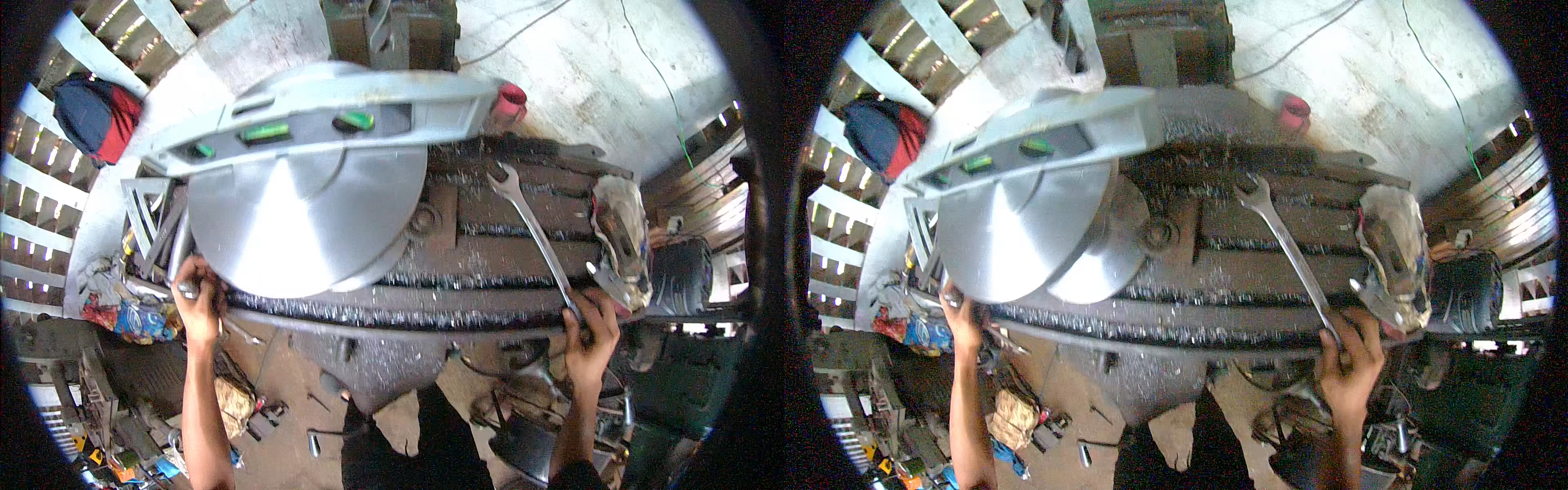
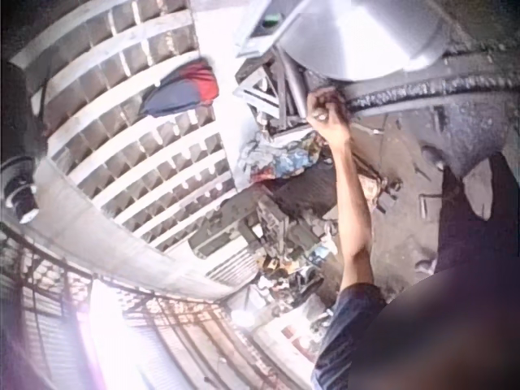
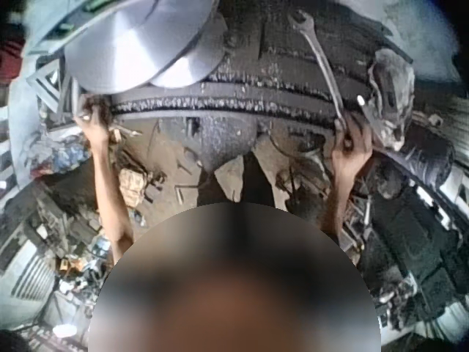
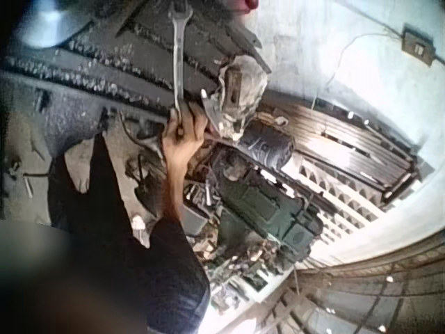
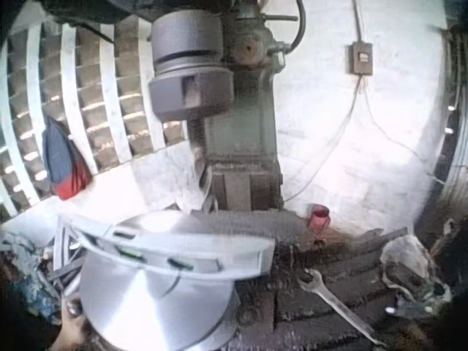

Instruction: The person uses a spirit level and two wrenches to align a cylindrical metal part mounted on a machine. They repeatedly tighten and loosen bolts while checking the level bubble to achieve alignment.

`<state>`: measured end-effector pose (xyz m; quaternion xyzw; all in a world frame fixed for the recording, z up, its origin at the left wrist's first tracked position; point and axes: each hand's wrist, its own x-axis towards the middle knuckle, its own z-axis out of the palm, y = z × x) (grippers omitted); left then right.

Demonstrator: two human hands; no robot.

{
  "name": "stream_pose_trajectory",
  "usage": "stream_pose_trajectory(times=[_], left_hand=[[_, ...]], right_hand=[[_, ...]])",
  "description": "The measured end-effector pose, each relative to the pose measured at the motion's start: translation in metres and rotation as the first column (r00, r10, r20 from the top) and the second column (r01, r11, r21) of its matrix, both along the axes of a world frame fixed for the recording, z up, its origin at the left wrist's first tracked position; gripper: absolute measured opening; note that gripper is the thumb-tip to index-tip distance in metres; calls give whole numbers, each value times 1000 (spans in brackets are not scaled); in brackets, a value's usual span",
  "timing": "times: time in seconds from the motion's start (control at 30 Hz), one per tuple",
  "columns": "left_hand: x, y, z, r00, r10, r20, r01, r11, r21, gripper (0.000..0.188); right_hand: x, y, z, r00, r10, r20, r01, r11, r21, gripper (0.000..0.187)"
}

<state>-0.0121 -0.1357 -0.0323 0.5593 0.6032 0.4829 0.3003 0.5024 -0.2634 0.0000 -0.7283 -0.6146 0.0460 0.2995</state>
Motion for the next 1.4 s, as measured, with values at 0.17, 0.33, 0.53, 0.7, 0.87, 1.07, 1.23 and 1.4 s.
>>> stream_pose_trajectory(times=[0.17, 0.33, 0.53, 0.7, 0.87, 1.07, 1.23, 1.4], left_hand=[[-22, -7, -26, 994, 97, 39, -100, 993, 71, 18], [-66, -21, -48, 972, 180, -154, -182, 983, -2, 47], [-81, -24, -63, 977, 132, -167, -136, 991, -14, 45], [-43, -21, -36, 942, 332, -47, -335, 933, -134, 47], [-4, -6, 6, 999, 48, 21, -47, 999, -25, 17], [13, 0, 20, 993, 67, 97, -60, 995, -75, 19], [9, 2, 20, 989, -45, 142, 57, 995, -83, 26], [1, 5, 22, 965, -97, 244, 143, 974, -178, 26]], right_hand=[[5, 0, -15, 998, 10, -56, -7, 998, 55, 29], [9, -2, -19, 996, 15, -91, -11, 999, 39, 32], [14, -2, -22, 998, 32, -51, -30, 999, 45, 27], [15, -2, -27, 998, 48, -26, -46, 996, 83, 25], [14, -4, -32, 999, 1, -40, 1, 999, 53, 25], [8, 3, -26, 999, -42, 9, 42, 999, 3, 25], [0, 11, 8, 994, -7, -110, 11, 999, 35, 23], [-41, 30, 84, 989, 136, -63, -103, 923, 371, 29]])
